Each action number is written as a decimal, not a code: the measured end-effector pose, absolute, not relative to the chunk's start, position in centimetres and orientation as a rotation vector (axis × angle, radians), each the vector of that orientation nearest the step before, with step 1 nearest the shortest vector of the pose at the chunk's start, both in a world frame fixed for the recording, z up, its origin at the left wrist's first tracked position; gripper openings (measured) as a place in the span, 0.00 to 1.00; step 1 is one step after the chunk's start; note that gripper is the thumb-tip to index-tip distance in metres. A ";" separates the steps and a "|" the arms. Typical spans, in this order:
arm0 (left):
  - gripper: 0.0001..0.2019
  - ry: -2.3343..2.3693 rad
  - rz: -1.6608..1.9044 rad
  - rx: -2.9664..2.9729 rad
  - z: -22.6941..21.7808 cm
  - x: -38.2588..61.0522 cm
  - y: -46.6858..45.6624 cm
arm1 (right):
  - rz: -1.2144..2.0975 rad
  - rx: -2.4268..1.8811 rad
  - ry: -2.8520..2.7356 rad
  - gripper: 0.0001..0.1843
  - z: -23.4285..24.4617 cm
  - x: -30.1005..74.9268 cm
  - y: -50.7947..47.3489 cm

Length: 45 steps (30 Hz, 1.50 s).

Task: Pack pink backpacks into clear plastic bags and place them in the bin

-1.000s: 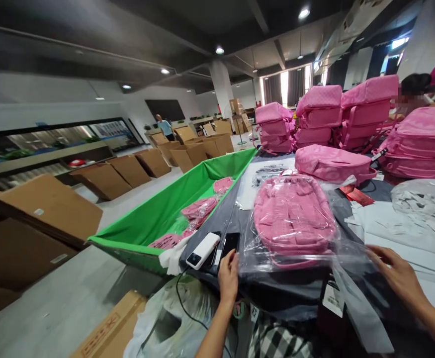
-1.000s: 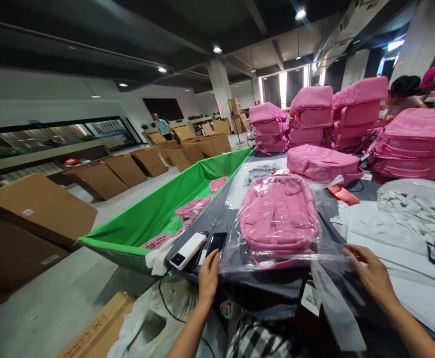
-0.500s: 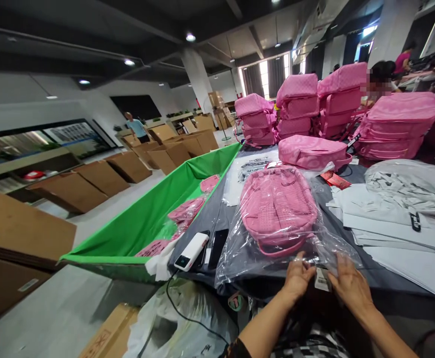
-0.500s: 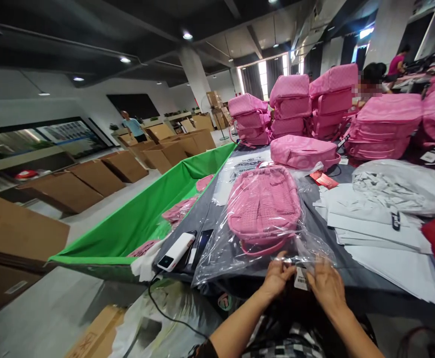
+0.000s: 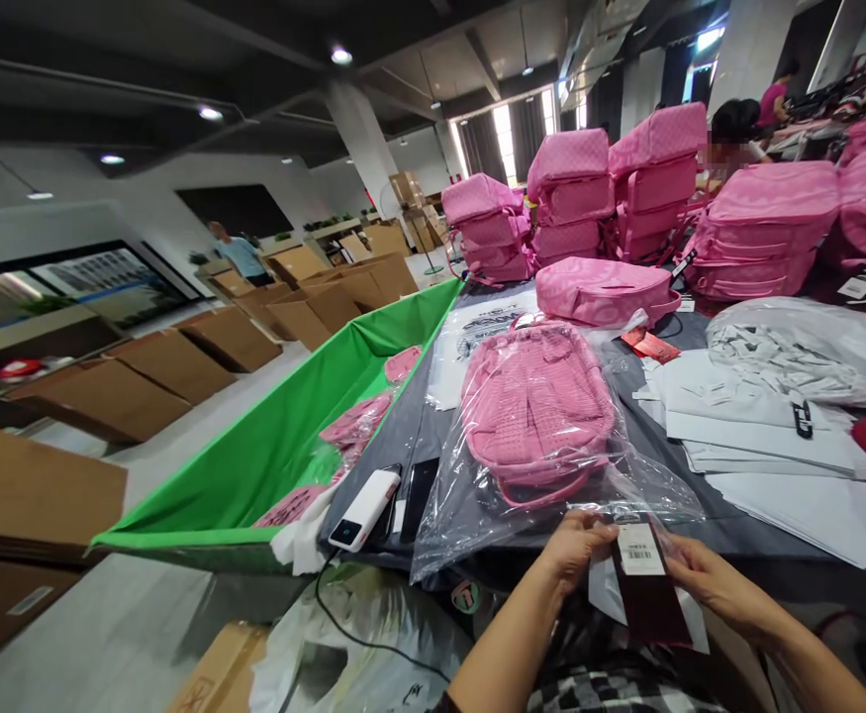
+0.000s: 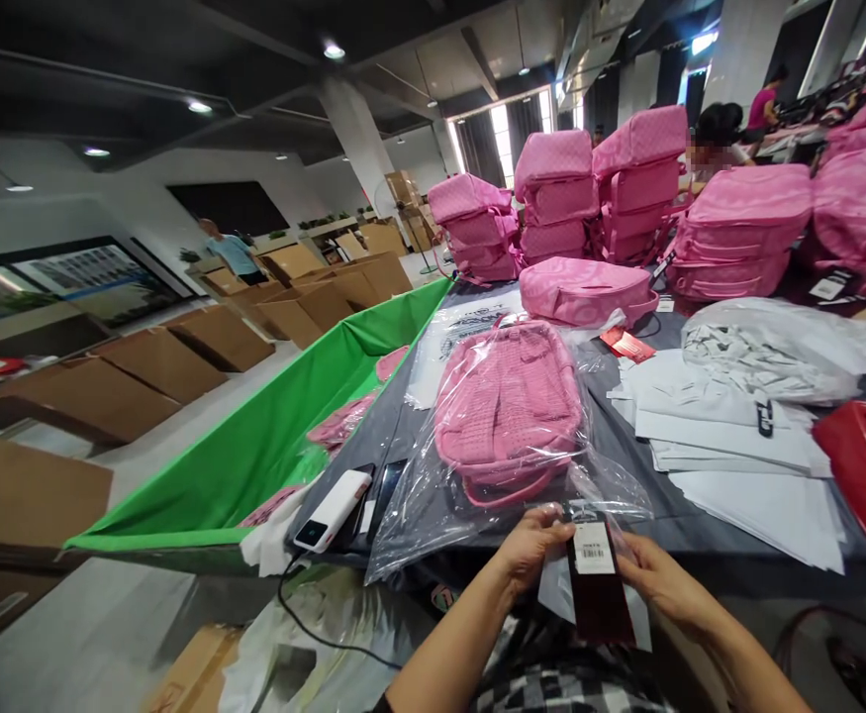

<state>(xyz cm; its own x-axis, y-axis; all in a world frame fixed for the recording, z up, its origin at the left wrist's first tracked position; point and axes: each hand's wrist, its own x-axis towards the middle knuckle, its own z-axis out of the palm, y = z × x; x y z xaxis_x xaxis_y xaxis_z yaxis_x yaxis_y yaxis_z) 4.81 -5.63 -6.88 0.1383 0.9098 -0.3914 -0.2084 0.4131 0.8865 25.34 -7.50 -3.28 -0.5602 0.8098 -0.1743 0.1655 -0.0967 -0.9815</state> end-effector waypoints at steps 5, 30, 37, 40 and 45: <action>0.13 1.359 0.926 1.038 -8.0 5.4 -6.1 | 1.513 -1.329 -1.549 0.36 -5.0 26.4 -8.7; 0.17 0.520 0.484 2.423 -1.8 4.6 -3.5 | -0.021 -1.155 -1.929 0.22 -1.1 25.6 -3.7; 0.17 1.342 1.036 1.955 1.4 6.6 0.7 | 0.096 -1.097 -1.571 0.26 4.0 25.6 3.5; 0.11 1.432 1.018 1.930 2.0 9.9 4.9 | -0.189 -1.124 -1.580 0.24 3.7 26.1 3.1; 0.20 1.459 1.148 1.769 1.7 14.2 10.9 | -0.330 -1.034 -1.625 0.15 -1.1 26.9 0.3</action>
<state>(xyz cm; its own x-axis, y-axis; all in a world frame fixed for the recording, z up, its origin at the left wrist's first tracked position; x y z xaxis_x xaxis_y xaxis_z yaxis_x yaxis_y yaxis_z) 14.24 10.87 1.74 0.0368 0.9656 0.2573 0.4768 -0.2433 0.8446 26.88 0.29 -1.11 0.0104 0.4478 0.8941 0.7610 0.5764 -0.2976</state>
